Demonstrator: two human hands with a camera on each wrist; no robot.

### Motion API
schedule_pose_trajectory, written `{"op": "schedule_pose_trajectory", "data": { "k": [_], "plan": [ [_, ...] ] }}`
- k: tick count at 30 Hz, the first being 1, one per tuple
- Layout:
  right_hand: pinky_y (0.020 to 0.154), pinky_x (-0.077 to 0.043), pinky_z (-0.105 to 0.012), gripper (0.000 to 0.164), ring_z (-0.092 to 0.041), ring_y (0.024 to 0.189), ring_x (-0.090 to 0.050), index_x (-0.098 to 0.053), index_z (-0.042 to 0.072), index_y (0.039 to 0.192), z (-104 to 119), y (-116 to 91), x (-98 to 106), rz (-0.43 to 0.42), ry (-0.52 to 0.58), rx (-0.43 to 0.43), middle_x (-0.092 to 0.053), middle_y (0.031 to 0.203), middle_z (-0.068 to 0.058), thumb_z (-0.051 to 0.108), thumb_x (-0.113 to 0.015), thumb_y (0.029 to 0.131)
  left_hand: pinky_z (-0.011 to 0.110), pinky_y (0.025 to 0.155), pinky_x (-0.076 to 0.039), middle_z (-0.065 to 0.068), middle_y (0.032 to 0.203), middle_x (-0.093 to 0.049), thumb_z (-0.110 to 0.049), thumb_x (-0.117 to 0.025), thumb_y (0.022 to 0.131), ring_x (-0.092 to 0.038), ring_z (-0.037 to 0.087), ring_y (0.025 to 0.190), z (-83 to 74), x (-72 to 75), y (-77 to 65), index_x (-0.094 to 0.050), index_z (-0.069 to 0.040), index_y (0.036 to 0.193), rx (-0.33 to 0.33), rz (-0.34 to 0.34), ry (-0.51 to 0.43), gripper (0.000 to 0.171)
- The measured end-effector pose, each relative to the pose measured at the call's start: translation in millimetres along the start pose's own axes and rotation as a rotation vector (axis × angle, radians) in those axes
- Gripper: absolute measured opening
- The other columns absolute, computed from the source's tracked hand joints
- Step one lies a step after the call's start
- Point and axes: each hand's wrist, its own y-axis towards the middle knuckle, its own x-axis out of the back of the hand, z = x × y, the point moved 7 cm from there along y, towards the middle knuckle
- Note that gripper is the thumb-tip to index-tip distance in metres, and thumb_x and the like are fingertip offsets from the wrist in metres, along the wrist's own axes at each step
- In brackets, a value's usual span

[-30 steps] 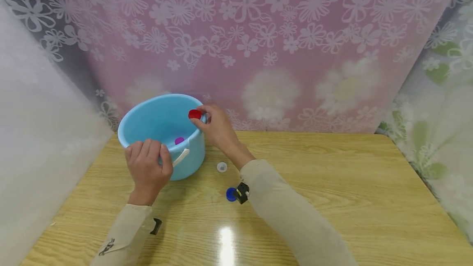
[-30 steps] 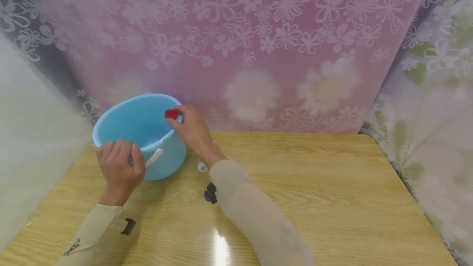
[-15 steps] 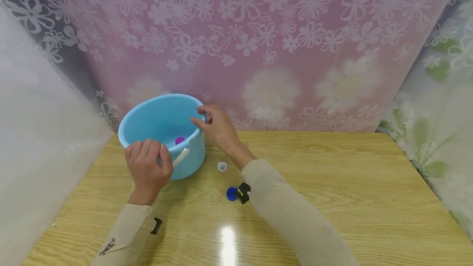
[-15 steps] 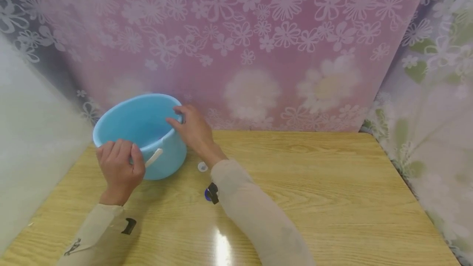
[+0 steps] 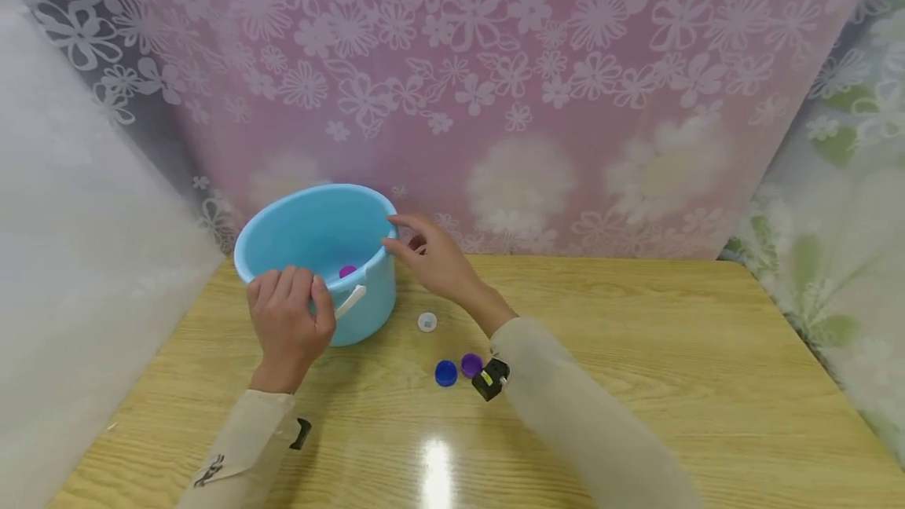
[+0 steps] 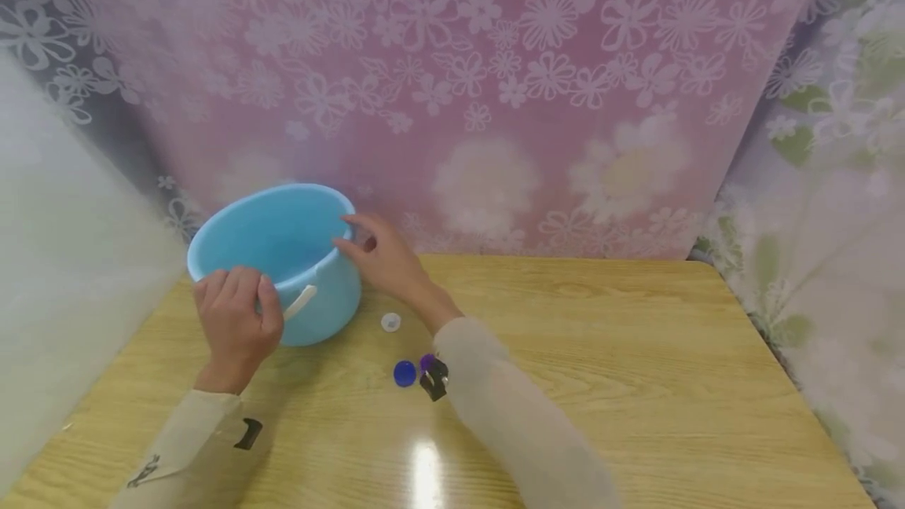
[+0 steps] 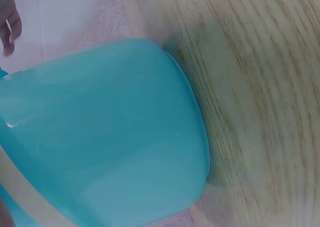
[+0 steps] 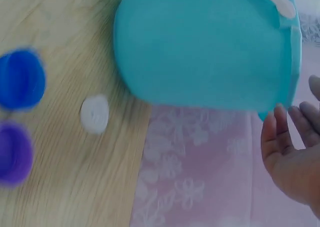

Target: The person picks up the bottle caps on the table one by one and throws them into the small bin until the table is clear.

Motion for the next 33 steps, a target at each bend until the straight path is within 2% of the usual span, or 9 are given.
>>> {"op": "schedule_pose_trajectory", "data": {
  "k": [7,15,21,25,29,33],
  "plan": [
    [0.078,-0.049,-0.033,0.039,-0.013,0.095,-0.057,-0.057,0.018,0.131,-19,-27,25,-0.002,-0.034,0.016,-0.058,0.123,0.004,0.037,-0.054,0.096,0.047,0.065,-0.027,0.008,0.055,-0.034,-0.02,-0.041,0.088,-0.032,0.031,0.054,3.4,3.7,-2.6,-0.038,-0.006,0.061,0.018,-0.015,0.002,0.031],
    [0.084,-0.048,-0.034,0.037,-0.015,0.1,-0.056,-0.058,0.013,0.129,-51,-65,36,0.122,-0.098,-0.035,-0.054,0.127,-0.005,0.03,-0.057,0.096,0.046,0.064,-0.025,0.008,0.054,-0.033,-0.02,-0.041,0.087,-0.029,0.031,0.052,2.0,9.5,-0.4,-0.037,-0.005,0.059,0.012,-0.071,-0.003,0.032],
    [0.095,-0.042,-0.043,0.042,-0.028,0.113,-0.052,-0.055,0.009,0.131,-70,-91,29,0.309,-0.142,-0.056,-0.051,0.13,-0.007,0.028,-0.061,0.094,0.046,0.064,-0.024,0.007,0.054,-0.031,-0.019,-0.041,0.088,-0.027,0.03,0.051,-2.0,9.1,2.8,-0.037,-0.005,0.059,0.003,-0.097,-0.02,0.033],
    [0.095,-0.041,-0.047,0.047,-0.033,0.119,-0.049,-0.053,0.006,0.133,-79,-104,21,0.417,-0.18,-0.088,-0.048,0.133,-0.007,0.027,-0.063,0.092,0.046,0.064,-0.024,0.008,0.053,-0.031,-0.019,-0.042,0.087,-0.027,0.03,0.051,-2.7,7.6,3.5,-0.037,-0.005,0.058,0.007,-0.102,-0.027,0.032],
    [0.095,-0.042,-0.044,0.049,-0.031,0.119,-0.049,-0.053,0.003,0.132,-86,-116,11,0.478,-0.221,-0.119,-0.047,0.134,-0.008,0.024,-0.067,0.09,0.046,0.064,-0.024,0.008,0.053,-0.031,-0.019,-0.042,0.087,-0.027,0.03,0.051,-3.8,5.7,3.4,-0.036,-0.006,0.058,0.008,-0.1,-0.027,0.032],
    [0.097,-0.041,-0.041,0.049,-0.026,0.116,-0.051,-0.056,0.003,0.13,-91,-126,6,0.487,-0.313,-0.114,-0.05,0.131,-0.008,0.021,-0.07,0.087,0.046,0.065,-0.025,0.007,0.053,-0.03,-0.019,-0.041,0.087,-0.027,0.03,0.051,-6.4,3.1,3.4,-0.036,-0.006,0.058,0.005,-0.093,-0.032,0.032]
  ]
}}
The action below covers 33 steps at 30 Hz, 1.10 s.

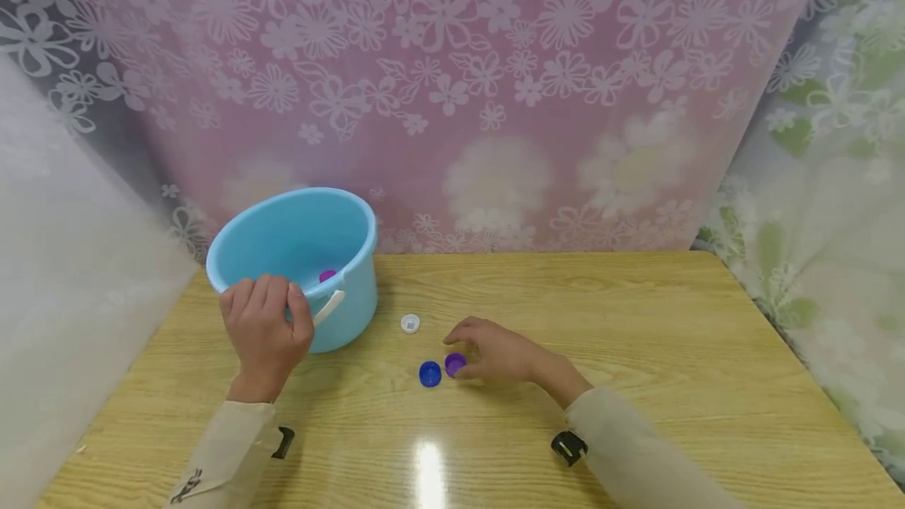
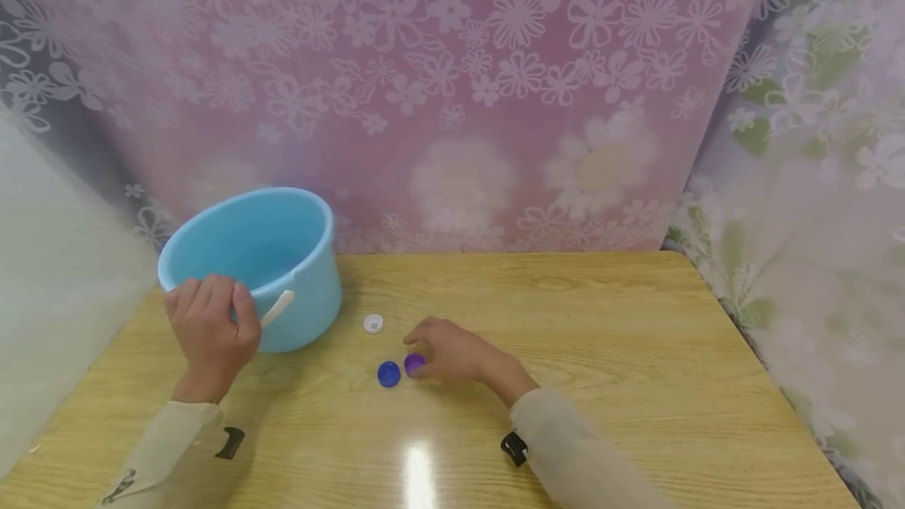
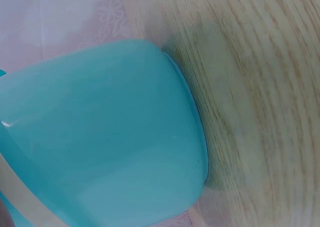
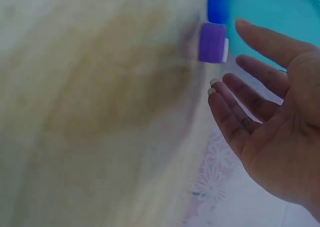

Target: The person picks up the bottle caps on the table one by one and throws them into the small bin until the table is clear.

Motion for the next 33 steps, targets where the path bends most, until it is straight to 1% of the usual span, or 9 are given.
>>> {"op": "schedule_pose_trajectory", "data": {
  "k": [2,4,9,14,18,25,33],
  "plan": [
    [0.097,-0.041,-0.039,0.048,-0.023,0.114,-0.053,-0.057,0.003,0.128,-1,0,-4,-0.016,-0.046,0.004,-0.052,0.128,-0.008,0.021,-0.071,0.086,0.047,0.065,-0.025,0.007,0.053,-0.03,-0.019,-0.041,0.088,-0.028,0.031,0.051,-0.4,-0.1,0.1,-0.037,-0.006,0.059,-0.001,0.002,-0.001,0.032],
    [0.095,-0.042,-0.038,0.048,-0.021,0.11,-0.054,-0.058,0.002,0.127,-3,0,-7,-0.03,-0.07,0.009,-0.054,0.124,-0.007,0.021,-0.072,0.085,0.046,0.065,-0.025,0.007,0.053,-0.03,-0.019,-0.041,0.088,-0.028,0.031,0.051,-0.9,0.0,0.2,-0.036,-0.006,0.059,-0.003,0.003,-0.002,0.032],
    [0.088,-0.046,-0.032,0.043,-0.015,0.1,-0.056,-0.06,0.003,0.123,-6,1,-12,-0.052,-0.072,0.022,-0.057,0.115,-0.003,0.019,-0.072,0.085,0.046,0.064,-0.025,0.007,0.053,-0.029,-0.019,-0.041,0.088,-0.027,0.031,0.051,-1.5,0.7,0.1,-0.036,-0.005,0.058,-0.005,-0.003,-0.003,0.033],
    [0.085,-0.046,-0.03,0.031,-0.013,0.095,-0.054,-0.064,0.006,0.114,-6,1,-13,-0.075,-0.085,0.043,-0.056,0.11,-0.003,0.016,-0.071,0.085,0.046,0.064,-0.025,0.007,0.053,-0.03,-0.019,-0.041,0.087,-0.027,0.031,0.051,-0.5,0.3,-0.3,-0.036,-0.006,0.058,-0.001,-0.002,-0.001,0.033],
    [0.083,-0.046,-0.03,0.025,-0.013,0.093,-0.053,-0.065,0.007,0.111,-6,0,-14,-0.091,-0.065,0.047,-0.056,0.107,-0.002,0.013,-0.07,0.086,0.047,0.065,-0.025,0.008,0.054,-0.031,-0.02,-0.041,0.088,-0.027,0.031,0.052,0.4,-0.3,-1.1,-0.036,-0.006,0.059,0.002,0.001,-0.001,0.033],
    [0.079,-0.046,-0.028,0.025,-0.011,0.09,-0.053,-0.065,0.009,0.112,-11,0,-14,-0.097,-0.037,0.031,-0.056,0.106,0.0,0.014,-0.068,0.088,0.046,0.065,-0.025,0.007,0.053,-0.03,-0.02,-0.041,0.087,-0.027,0.03,0.051,1.2,-0.2,-1.1,-0.036,-0.006,0.058,0.001,-0.008,0.002,0.033],
    [0.078,-0.047,-0.029,0.024,-0.014,0.089,-0.054,-0.065,0.007,0.11,-9,0,-15,-0.106,-0.024,0.052,-0.056,0.104,-0.002,0.012,-0.069,0.087,0.046,0.064,-0.025,0.006,0.053,-0.028,-0.019,-0.041,0.086,-0.027,0.03,0.051,0.7,1.1,0.2,-0.035,-0.006,0.058,-0.004,-0.014,0.0,0.032]
  ]
}}
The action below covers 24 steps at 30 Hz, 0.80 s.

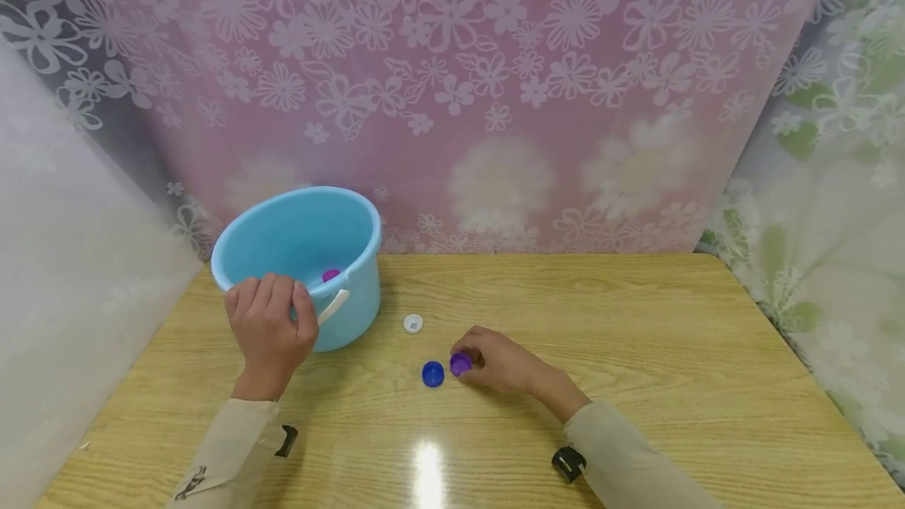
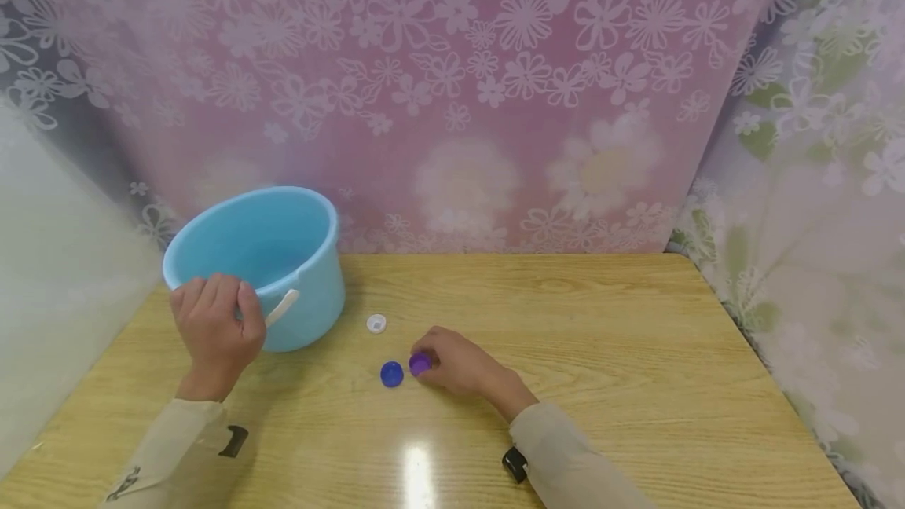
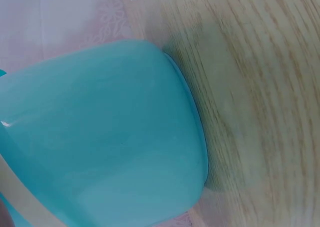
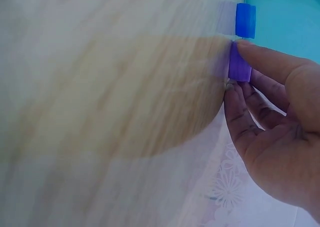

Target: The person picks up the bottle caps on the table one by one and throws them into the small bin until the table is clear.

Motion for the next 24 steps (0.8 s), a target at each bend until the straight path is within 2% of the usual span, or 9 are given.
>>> {"op": "schedule_pose_trajectory", "data": {
  "k": [15,24],
  "plan": [
    [0.079,-0.047,-0.029,0.026,-0.015,0.091,-0.056,-0.064,0.006,0.113,-2.2,-1.5,1.6,-0.001,0.034,-0.017,-0.057,0.105,-0.001,0.012,-0.068,0.088,0.046,0.065,-0.025,0.007,0.053,-0.032,-0.021,-0.041,0.088,-0.029,0.031,0.051,2.6,-1.5,-2.5,-0.037,-0.006,0.059,0.006,0.016,-0.002,0.033],
    [0.078,-0.048,-0.031,0.034,-0.013,0.09,-0.056,-0.062,0.004,0.119,-8.0,0.9,9.8,-0.037,0.089,-0.08,-0.058,0.102,-0.001,0.016,-0.068,0.088,0.046,0.065,-0.025,0.007,0.054,-0.031,-0.02,-0.041,0.088,-0.029,0.03,0.052,3.4,-2.5,-2.9,-0.037,-0.006,0.059,0.005,0.02,0.0,0.033]
  ]
}}
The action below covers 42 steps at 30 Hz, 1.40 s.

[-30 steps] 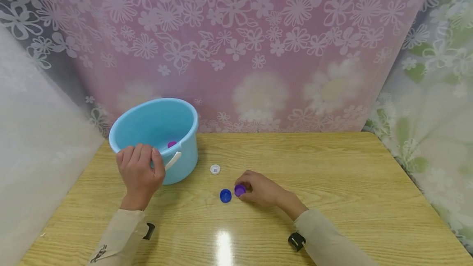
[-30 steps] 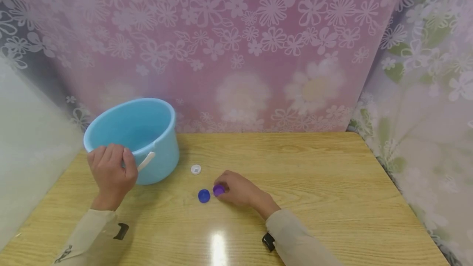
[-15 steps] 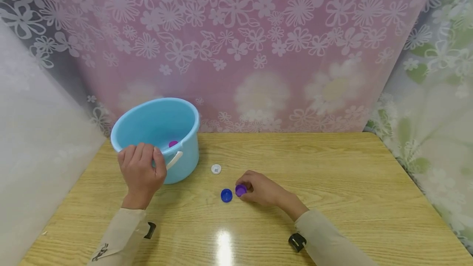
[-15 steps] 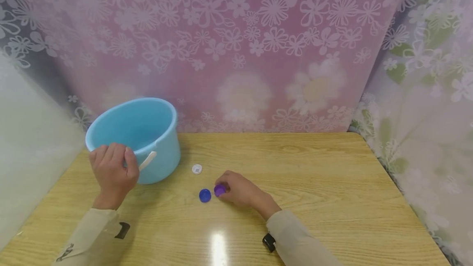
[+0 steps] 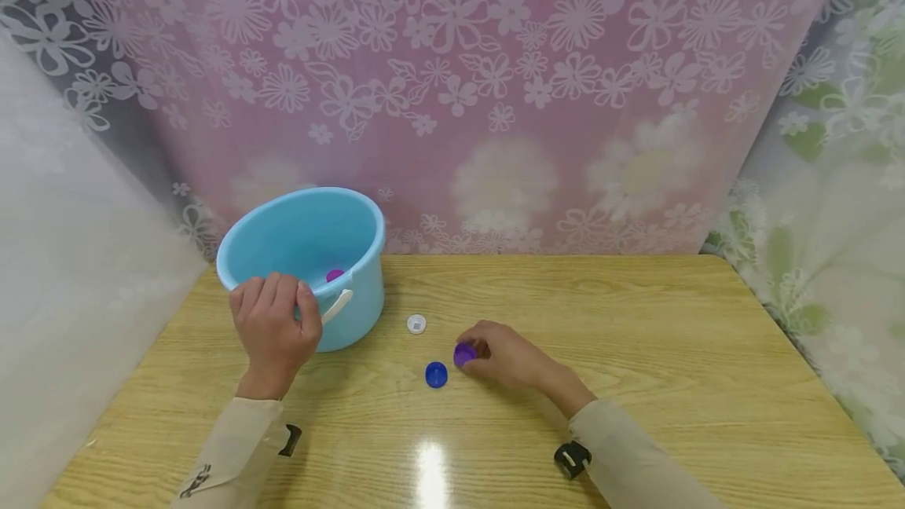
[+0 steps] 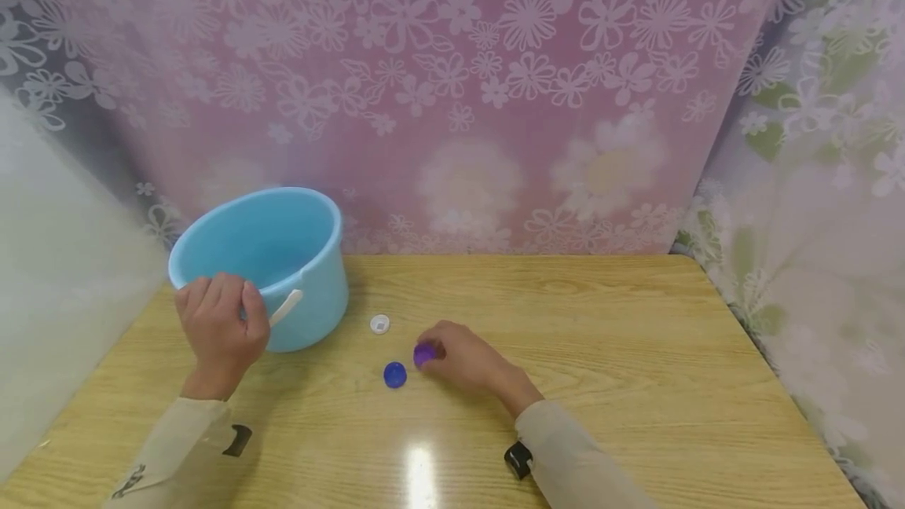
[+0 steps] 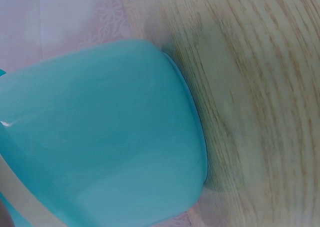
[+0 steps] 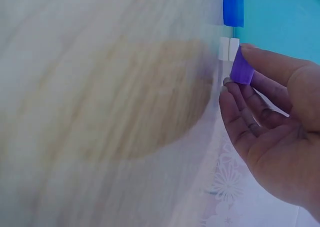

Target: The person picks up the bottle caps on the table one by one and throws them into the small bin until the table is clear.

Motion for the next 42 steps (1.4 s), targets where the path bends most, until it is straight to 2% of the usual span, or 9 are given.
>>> {"op": "schedule_pose_trajectory", "data": {
  "k": [6,9,13,17,27,34,38,42],
  "plan": [
    [0.08,-0.048,-0.033,0.041,-0.014,0.093,-0.057,-0.058,0.002,0.126,2,5,10,-0.063,0.041,-0.027,-0.061,0.106,-0.002,0.017,-0.068,0.088,0.046,0.064,-0.024,0.006,0.054,-0.03,-0.02,-0.041,0.088,-0.028,0.03,0.052,-0.8,0.8,0.7,-0.036,-0.006,0.059,-0.007,0.0,-0.001,0.033],
    [0.079,-0.048,-0.032,0.038,-0.013,0.091,-0.057,-0.059,0.005,0.124,4,9,18,-0.118,0.078,-0.048,-0.061,0.105,0.0,0.016,-0.068,0.089,0.046,0.064,-0.024,0.006,0.054,-0.03,-0.02,-0.041,0.088,-0.028,0.03,0.052,-1.4,0.9,1.2,-0.036,-0.006,0.059,-0.013,-0.002,0.0,0.033],
    [0.079,-0.049,-0.029,0.032,-0.013,0.091,-0.058,-0.061,0.008,0.119,8,16,30,-0.209,0.104,-0.041,-0.061,0.103,0.001,0.017,-0.068,0.088,0.046,0.064,-0.024,0.006,0.054,-0.03,-0.019,-0.041,0.088,-0.028,0.03,0.051,-1.8,0.8,1.2,-0.036,-0.006,0.059,-0.015,0.002,0.004,0.032],
    [0.079,-0.05,-0.027,0.033,-0.014,0.093,-0.059,-0.062,0.007,0.12,16,23,41,-0.278,0.104,-0.021,-0.061,0.106,-0.001,0.018,-0.068,0.089,0.046,0.064,-0.025,0.007,0.054,-0.032,-0.019,-0.042,0.088,-0.029,0.03,0.051,-1.5,1.0,0.9,-0.036,-0.006,0.059,-0.011,0.009,0.003,0.032],
    [0.082,-0.05,-0.032,0.041,-0.016,0.097,-0.059,-0.058,0.009,0.128,44,47,72,-0.336,0.137,-0.005,-0.062,0.111,-0.003,0.027,-0.065,0.091,0.046,0.064,-0.026,0.007,0.054,-0.032,-0.019,-0.042,0.087,-0.031,0.031,0.053,-1.1,0.7,0.7,-0.037,-0.006,0.059,-0.012,0.016,0.007,0.032],
    [0.085,-0.049,-0.035,0.042,-0.02,0.099,-0.059,-0.058,0.007,0.127,74,63,103,-0.401,0.203,0.076,-0.061,0.113,-0.006,0.027,-0.065,0.091,0.046,0.064,-0.026,0.007,0.054,-0.034,-0.019,-0.042,0.087,-0.031,0.031,0.053,-0.8,0.1,-0.4,-0.04,-0.005,0.06,-0.013,0.022,0.009,0.03],
    [0.083,-0.05,-0.033,0.043,-0.018,0.097,-0.06,-0.058,0.01,0.128,87,74,107,-0.406,0.227,0.095,-0.062,0.113,-0.004,0.028,-0.066,0.09,0.046,0.064,-0.027,0.008,0.055,-0.035,-0.019,-0.042,0.087,-0.032,0.031,0.053,0.3,0.4,0.1,-0.041,-0.005,0.061,-0.014,0.026,0.01,0.03],
    [0.082,-0.05,-0.031,0.04,-0.016,0.096,-0.06,-0.06,0.011,0.127,99,86,103,-0.403,0.246,0.126,-0.062,0.111,-0.002,0.025,-0.066,0.09,0.046,0.064,-0.027,0.007,0.055,-0.035,-0.019,-0.042,0.087,-0.032,0.031,0.053,0.1,-0.2,0.1,-0.04,-0.005,0.06,-0.014,0.027,0.011,0.03]
  ]
}}
